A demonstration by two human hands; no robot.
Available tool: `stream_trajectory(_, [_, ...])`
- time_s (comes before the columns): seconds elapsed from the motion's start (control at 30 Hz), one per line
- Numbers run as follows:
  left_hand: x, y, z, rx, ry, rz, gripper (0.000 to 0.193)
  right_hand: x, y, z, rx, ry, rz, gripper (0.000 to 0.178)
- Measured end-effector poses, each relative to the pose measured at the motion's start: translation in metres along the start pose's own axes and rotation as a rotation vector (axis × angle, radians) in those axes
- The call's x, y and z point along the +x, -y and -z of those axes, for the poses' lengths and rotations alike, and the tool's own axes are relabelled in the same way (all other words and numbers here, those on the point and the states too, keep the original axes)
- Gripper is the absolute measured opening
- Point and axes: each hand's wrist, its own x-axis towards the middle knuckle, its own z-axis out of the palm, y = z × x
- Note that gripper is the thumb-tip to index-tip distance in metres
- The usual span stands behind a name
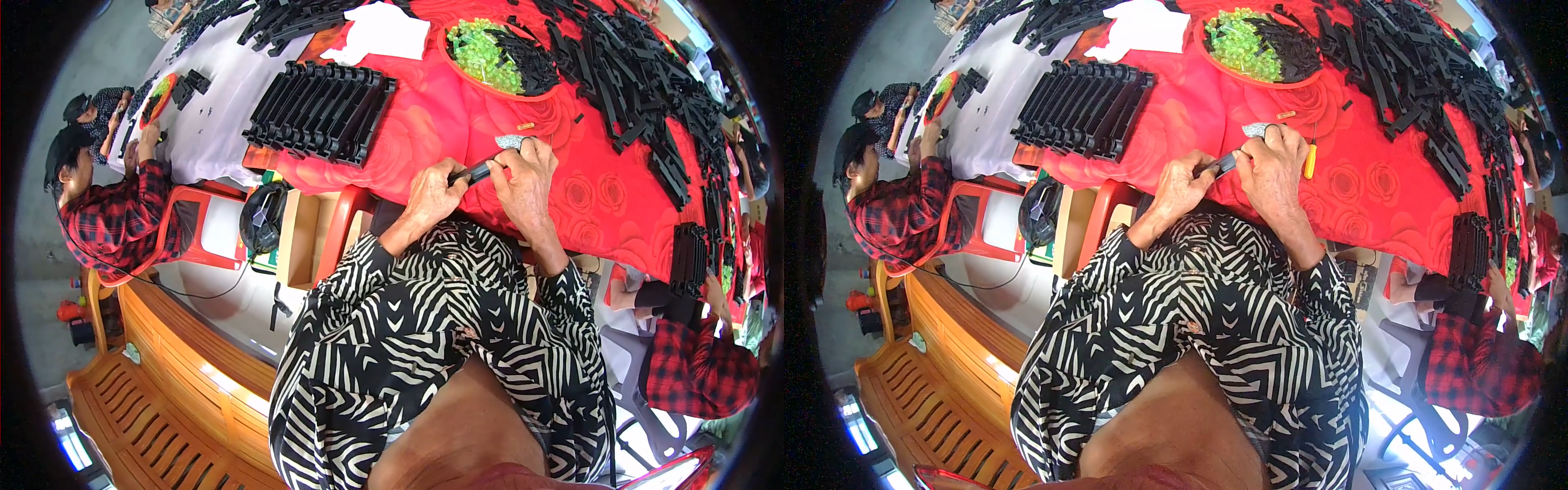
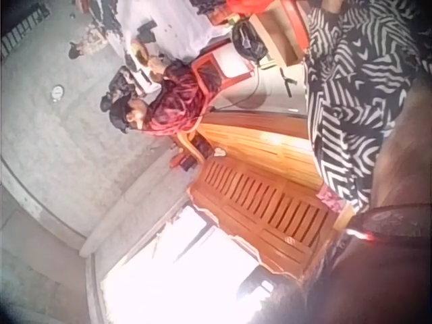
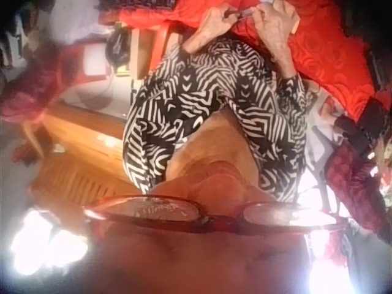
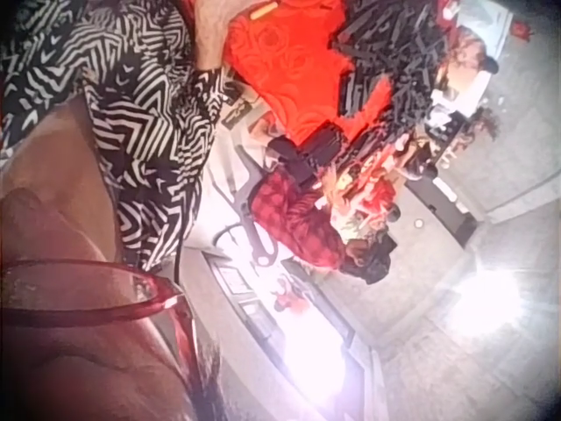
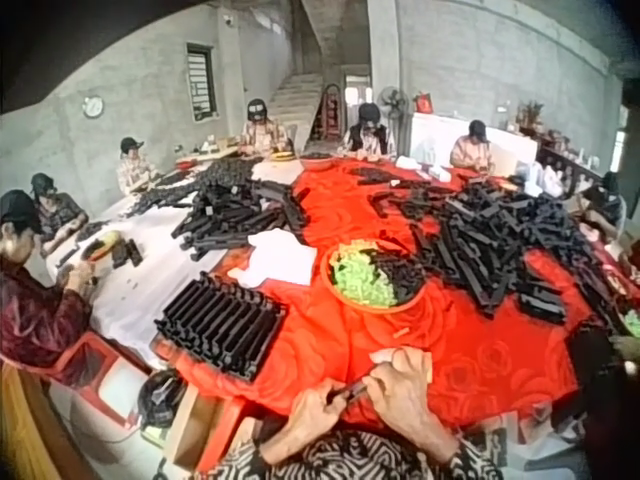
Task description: The person assembles plastic components by taking small parts and fitting them into black plastic casings by hand.
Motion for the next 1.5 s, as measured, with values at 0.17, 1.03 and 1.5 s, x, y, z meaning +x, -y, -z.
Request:
stream_trajectory(0.17, [0.008,0.012,-0.003,-0.221,0.128,0.073,0.014,0.003,0.002,0.008,0.033,0.01,-0.024,0.012])
stream_trajectory(1.03, [0.005,0.023,-0.007,-0.552,0.258,0.129,0.024,0.025,-0.006,0.005,0.042,0.161,0.052,0.01])
stream_trajectory(1.5, [0.006,0.024,-0.009,-0.5,0.231,0.127,0.021,0.03,-0.015,0.001,0.161,0.237,0.071,0.01])
